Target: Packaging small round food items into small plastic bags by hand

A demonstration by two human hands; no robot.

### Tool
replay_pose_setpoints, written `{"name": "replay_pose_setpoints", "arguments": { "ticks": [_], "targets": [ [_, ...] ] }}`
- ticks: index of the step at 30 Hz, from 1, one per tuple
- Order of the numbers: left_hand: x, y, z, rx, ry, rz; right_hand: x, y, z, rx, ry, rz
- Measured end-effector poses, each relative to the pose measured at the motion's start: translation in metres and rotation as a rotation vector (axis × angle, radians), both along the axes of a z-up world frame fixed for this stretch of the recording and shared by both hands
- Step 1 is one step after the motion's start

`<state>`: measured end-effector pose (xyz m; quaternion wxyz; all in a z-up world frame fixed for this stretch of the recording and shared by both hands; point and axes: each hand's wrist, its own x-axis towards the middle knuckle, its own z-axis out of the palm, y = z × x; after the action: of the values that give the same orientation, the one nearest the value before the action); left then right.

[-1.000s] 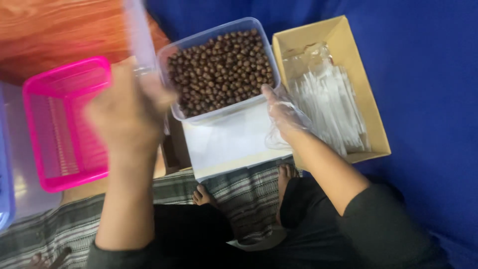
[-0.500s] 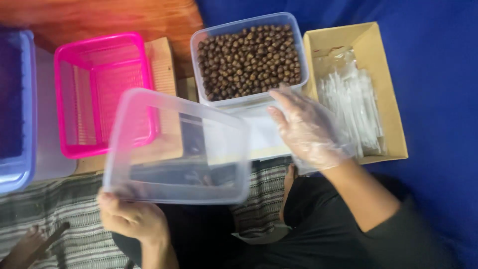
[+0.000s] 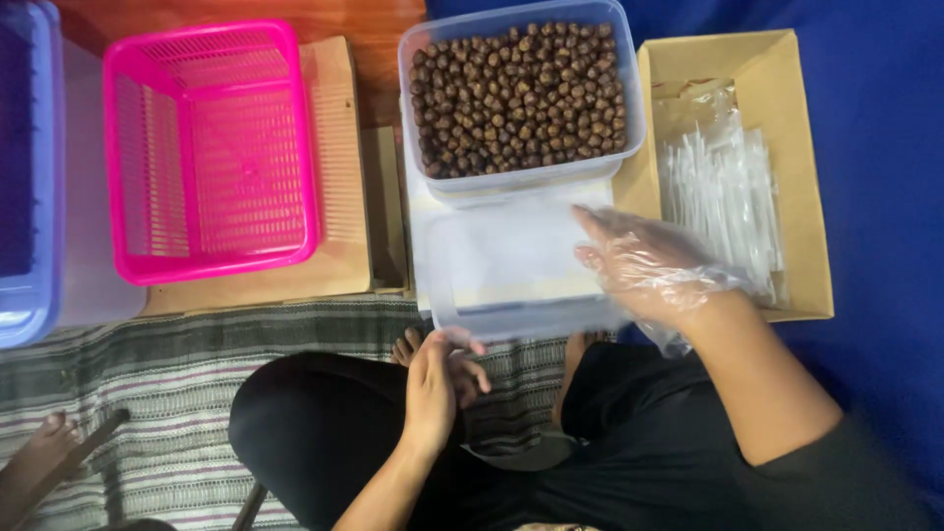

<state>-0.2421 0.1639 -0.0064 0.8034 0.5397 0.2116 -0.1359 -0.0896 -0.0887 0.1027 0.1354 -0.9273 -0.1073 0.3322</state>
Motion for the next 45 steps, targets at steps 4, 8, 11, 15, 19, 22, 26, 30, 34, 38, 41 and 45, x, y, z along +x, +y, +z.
{"name": "replay_pose_setpoints", "arguments": {
  "ticks": [4, 8, 11, 15, 19, 22, 26, 30, 34, 38, 41, 45],
  "targets": [
    [0.010, -0.003, -0.004, -0.032, 0.172, 0.076, -0.004, -0.004, -0.032, 0.044, -0.508, 0.213],
    [0.012, -0.003, -0.016, -0.125, 0.343, 0.297, 0.006, 0.014, -0.020, -0.097, -0.629, 0.056],
    [0.015, -0.018, -0.035, -0.145, 0.360, 0.409, 0.025, 0.008, -0.046, -0.200, -0.590, 0.104],
    [0.005, -0.041, -0.060, -0.148, 0.378, 0.532, 0.037, 0.003, -0.089, -0.185, -0.616, 0.182],
    [0.005, -0.039, -0.081, -0.142, 0.313, 0.584, 0.035, 0.014, -0.074, -0.121, -0.592, 0.249],
    [0.020, -0.036, -0.072, -0.164, 0.329, 0.614, 0.039, 0.026, -0.062, -0.167, -0.582, 0.279],
    [0.017, -0.037, -0.066, -0.251, 0.390, 0.595, 0.033, 0.024, -0.074, -0.054, -0.618, 0.244],
    [0.015, -0.044, -0.054, -0.234, 0.356, 0.484, 0.035, 0.029, -0.069, 0.046, -0.606, 0.264],
    [0.009, -0.053, -0.044, -0.234, 0.430, 0.436, 0.034, 0.044, -0.060, 0.206, -0.477, 0.196],
    [-0.001, -0.060, -0.045, -0.165, 0.547, 0.308, 0.035, 0.047, -0.072, 0.238, -0.476, 0.280],
    [-0.004, -0.065, -0.044, -0.110, 0.543, 0.241, 0.037, 0.041, -0.074, 0.378, -0.685, 0.259],
    [-0.008, -0.066, -0.042, -0.043, 0.451, 0.003, 0.049, 0.029, -0.043, 0.223, -1.249, 0.148]
  ]
}}
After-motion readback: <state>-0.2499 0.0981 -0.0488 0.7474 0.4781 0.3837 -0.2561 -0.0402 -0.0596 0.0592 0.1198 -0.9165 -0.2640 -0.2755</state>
